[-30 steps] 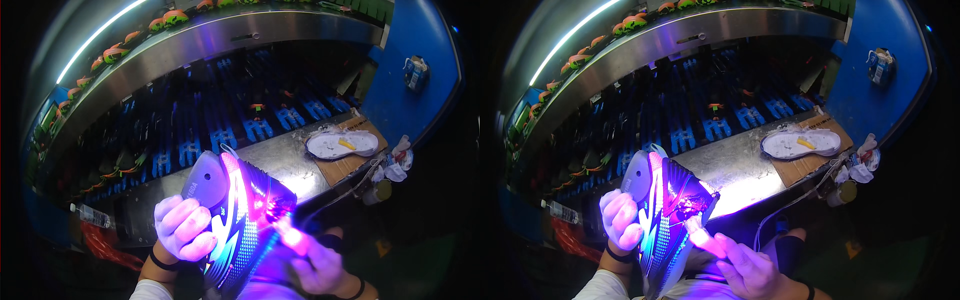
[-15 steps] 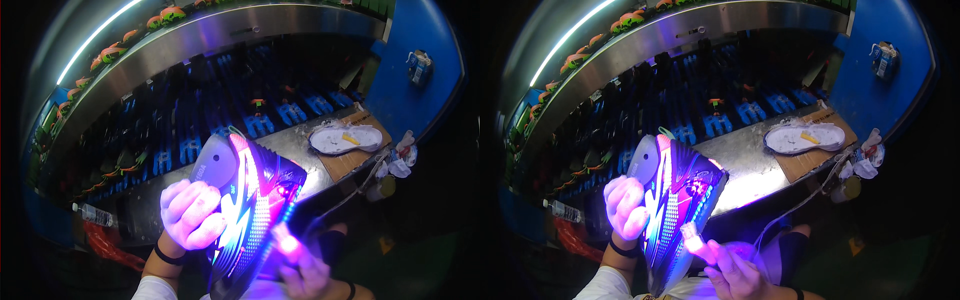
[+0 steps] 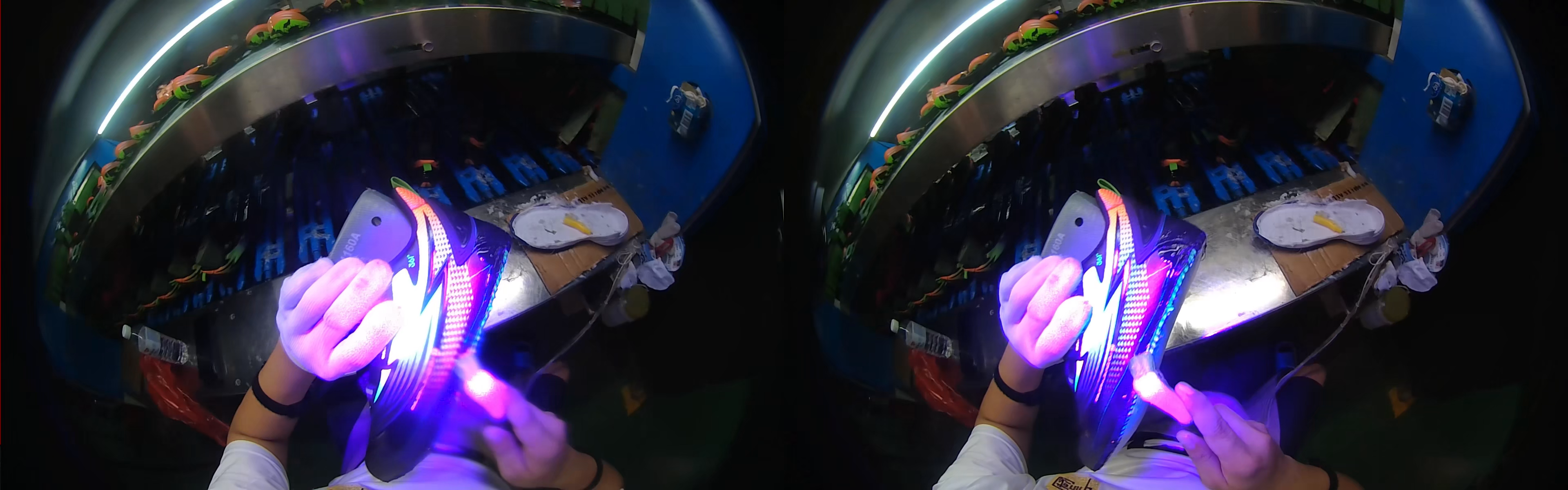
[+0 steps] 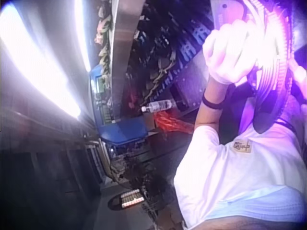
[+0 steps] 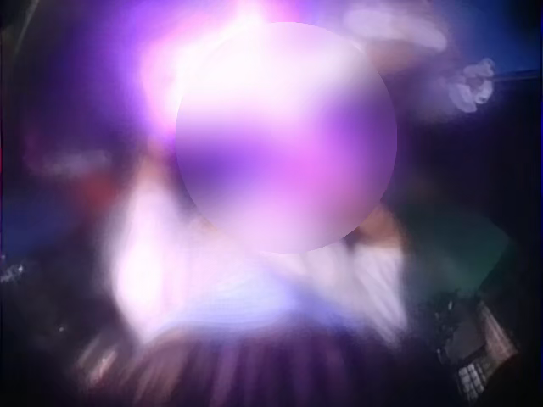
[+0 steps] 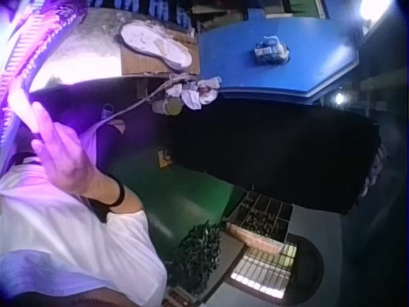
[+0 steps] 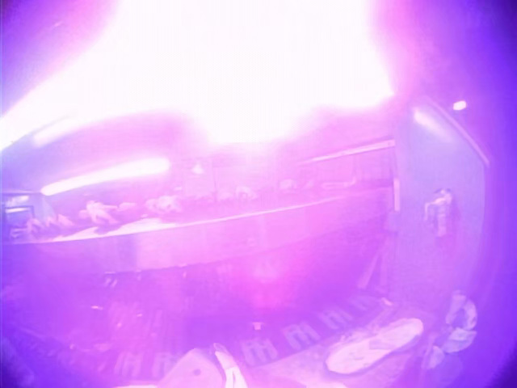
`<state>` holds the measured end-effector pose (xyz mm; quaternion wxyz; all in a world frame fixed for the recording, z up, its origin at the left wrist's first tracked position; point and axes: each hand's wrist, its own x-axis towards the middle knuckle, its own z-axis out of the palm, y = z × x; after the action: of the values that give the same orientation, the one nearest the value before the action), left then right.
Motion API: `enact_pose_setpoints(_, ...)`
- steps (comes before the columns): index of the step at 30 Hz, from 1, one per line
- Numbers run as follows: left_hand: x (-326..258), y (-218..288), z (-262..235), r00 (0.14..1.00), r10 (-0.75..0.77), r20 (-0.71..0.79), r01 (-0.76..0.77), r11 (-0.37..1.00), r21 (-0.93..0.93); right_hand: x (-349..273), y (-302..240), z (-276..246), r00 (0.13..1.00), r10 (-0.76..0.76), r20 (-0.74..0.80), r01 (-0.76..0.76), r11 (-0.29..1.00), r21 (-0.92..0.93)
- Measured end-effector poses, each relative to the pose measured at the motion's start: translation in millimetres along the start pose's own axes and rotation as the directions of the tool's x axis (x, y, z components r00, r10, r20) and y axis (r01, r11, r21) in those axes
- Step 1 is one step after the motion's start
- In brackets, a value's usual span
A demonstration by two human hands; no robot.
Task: Applying adhesive to the edges of shoe soles using a small brush at a manufacturing station.
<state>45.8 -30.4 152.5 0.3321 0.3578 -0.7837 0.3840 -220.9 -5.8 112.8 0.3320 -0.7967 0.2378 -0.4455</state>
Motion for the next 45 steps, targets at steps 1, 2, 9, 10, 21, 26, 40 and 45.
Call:
enact_pose_setpoints(1, 1, -1, 1, 1.0, 0.007, 0.004, -0.007, 1.0, 0.014, 0, -1, -2, 1.0, 0.0, 0.03, 0.0, 1.0, -0.014)
enact_pose_setpoints(2, 3, -2, 3, 1.0, 0.005, -0.01, -0.005, 1.0, 0.007, -1, -2, -5, 0.998, -0.006, 0.062, 0.008, 0.999, -0.033)
enact_pose_setpoints(9, 17, -12, 11, 0.996, 0.08, 0.028, -0.081, 0.996, 0.035, -2, -12, -31, 0.967, -0.058, 0.25, 0.121, 0.962, -0.246)
enact_pose_setpoints(10, 19, -14, 12, 0.996, 0.082, 0.031, -0.084, 0.996, 0.035, -1, -12, -35, 0.961, -0.067, 0.27, 0.144, 0.949, -0.279)
enact_pose_setpoints(21, 29, -12, 22, 0.987, 0.113, 0.116, -0.113, 0.994, -0.008, -7, -2, -55, 0.928, -0.151, 0.34, 0.286, 0.875, -0.391)
enact_pose_setpoints(26, 30, -11, 27, 0.985, 0.089, 0.146, -0.086, 0.996, -0.03, -14, 5, -49, 0.956, -0.137, 0.259, 0.204, 0.945, -0.255)
enact_pose_setpoints(40, 22, -7, 32, 0.978, 0.007, 0.207, -0.005, 1.0, -0.012, -12, 6, -31, 0.987, -0.017, 0.161, -0.006, 0.99, 0.139)
enact_pose_setpoints(45, 15, -7, 31, 0.961, -0.02, 0.275, 0.038, 0.997, -0.061, -11, -4, -39, 0.987, -0.049, 0.156, 0.062, 0.994, -0.085)
